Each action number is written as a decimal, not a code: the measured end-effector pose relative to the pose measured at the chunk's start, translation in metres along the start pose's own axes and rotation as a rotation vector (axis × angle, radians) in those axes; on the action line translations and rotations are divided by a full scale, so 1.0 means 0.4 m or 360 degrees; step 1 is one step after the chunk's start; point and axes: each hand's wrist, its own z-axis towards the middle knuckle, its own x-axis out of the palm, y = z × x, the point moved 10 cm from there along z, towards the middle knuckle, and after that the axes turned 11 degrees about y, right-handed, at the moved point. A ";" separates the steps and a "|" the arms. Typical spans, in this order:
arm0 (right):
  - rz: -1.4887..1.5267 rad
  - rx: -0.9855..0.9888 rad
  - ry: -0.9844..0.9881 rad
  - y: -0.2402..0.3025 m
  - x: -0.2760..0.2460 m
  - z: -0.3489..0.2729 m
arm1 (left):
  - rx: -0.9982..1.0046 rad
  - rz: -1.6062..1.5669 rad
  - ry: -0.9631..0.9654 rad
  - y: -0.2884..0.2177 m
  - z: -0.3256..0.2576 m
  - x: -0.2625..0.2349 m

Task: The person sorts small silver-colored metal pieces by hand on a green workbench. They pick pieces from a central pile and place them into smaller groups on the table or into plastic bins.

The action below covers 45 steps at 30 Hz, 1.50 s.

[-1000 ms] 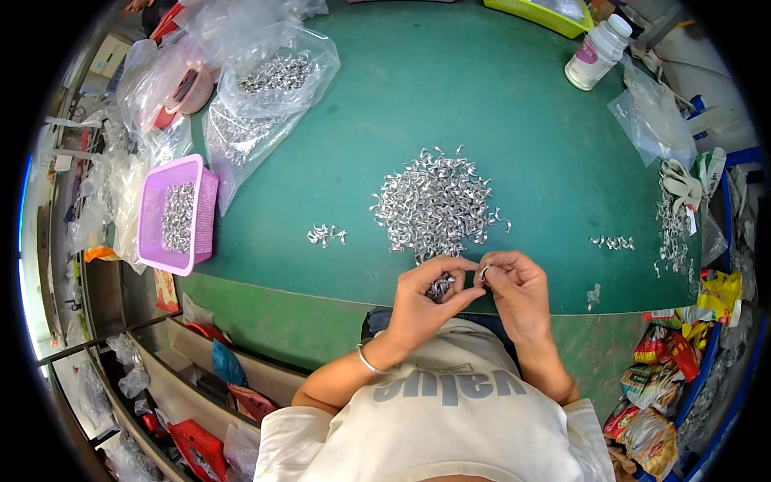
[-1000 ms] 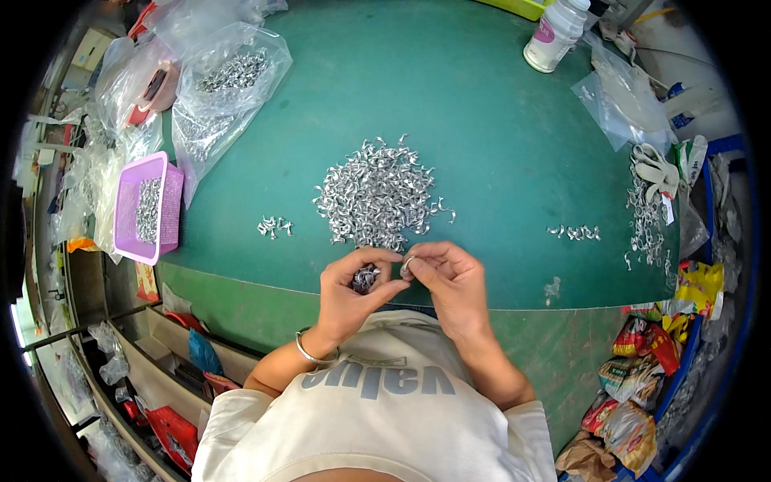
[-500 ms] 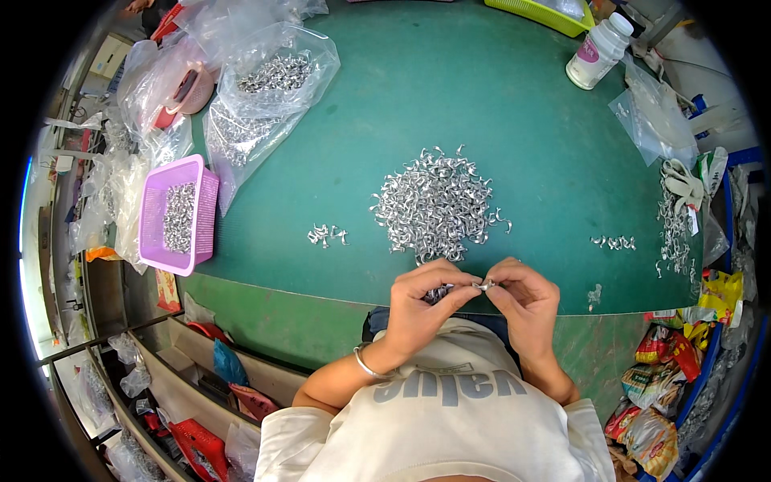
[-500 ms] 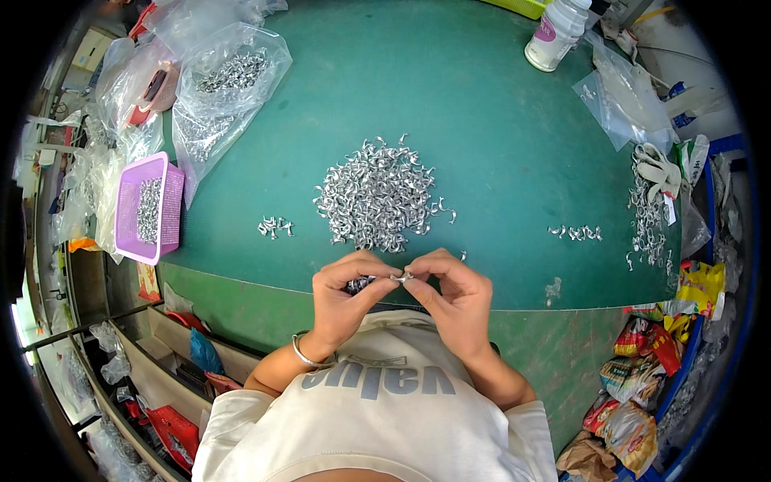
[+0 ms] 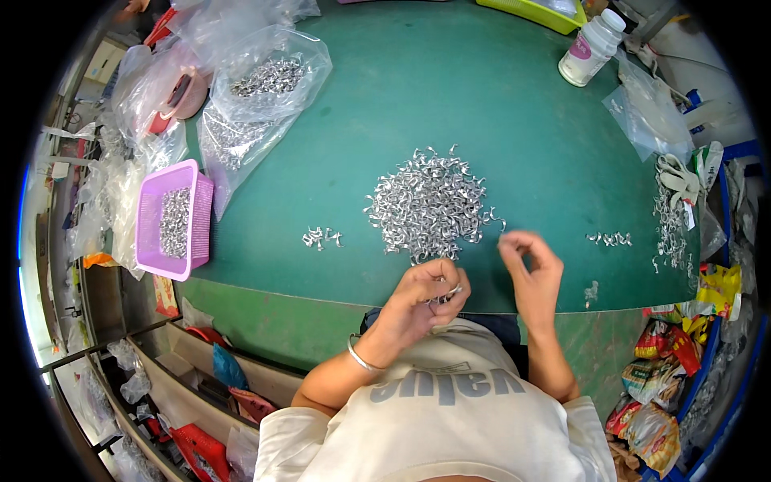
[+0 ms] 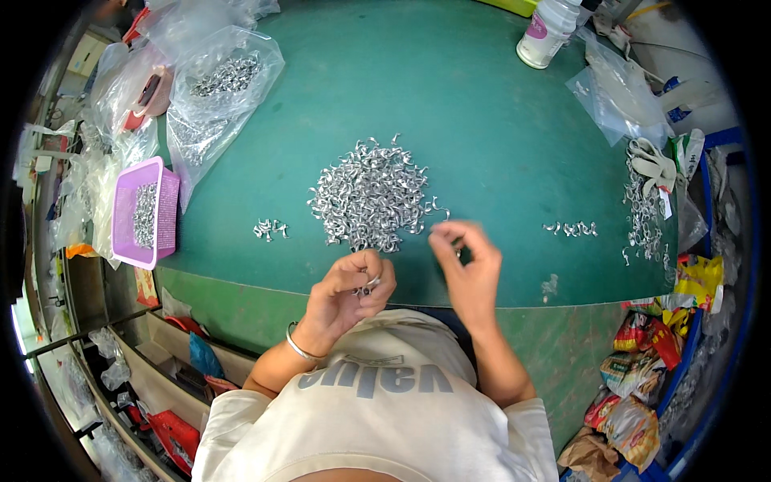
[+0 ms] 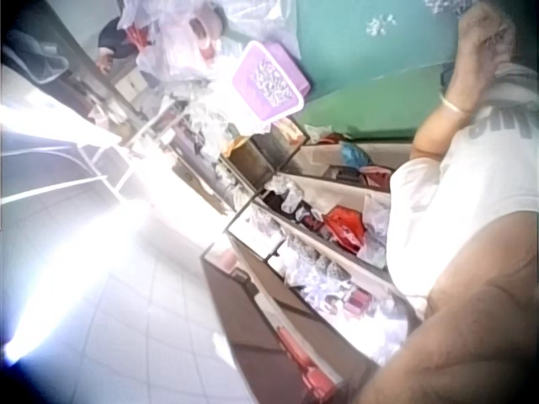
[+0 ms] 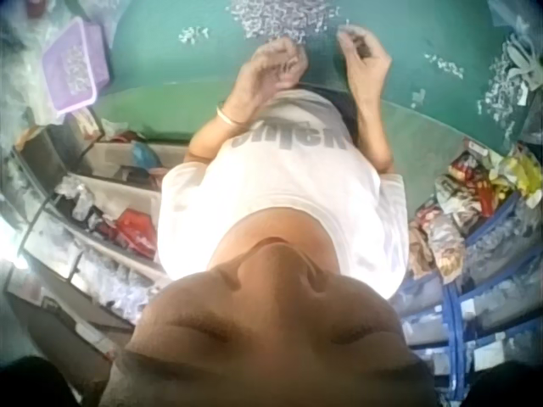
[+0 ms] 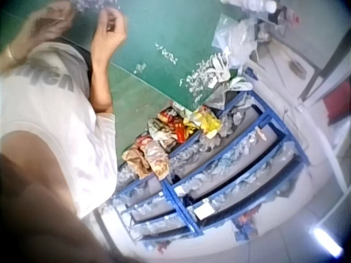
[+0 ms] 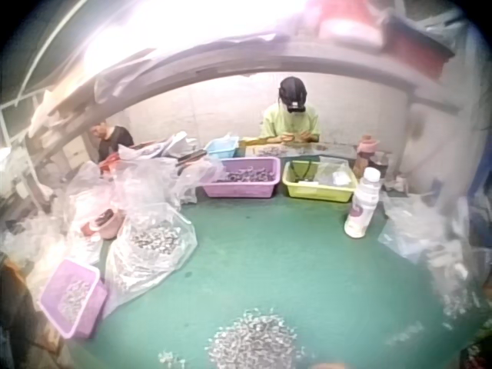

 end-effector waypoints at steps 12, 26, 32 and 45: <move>-0.0976 -0.0277 -0.0108 0.007 -0.015 0.059 | -0.0131 0.0221 -0.0326 0.034 0.006 -0.060; 0.1264 0.0380 0.0645 -0.058 0.130 -0.023 | 0.0142 0.1275 -0.0437 -0.056 0.003 -0.018; 0.1026 0.0322 0.0572 -0.041 0.112 -0.029 | 0.0215 0.1468 -0.0413 -0.079 -0.001 0.005; 0.0260 -0.0179 0.0297 0.078 0.067 -0.041 | 0.0348 0.1280 -0.0497 -0.086 -0.017 -0.002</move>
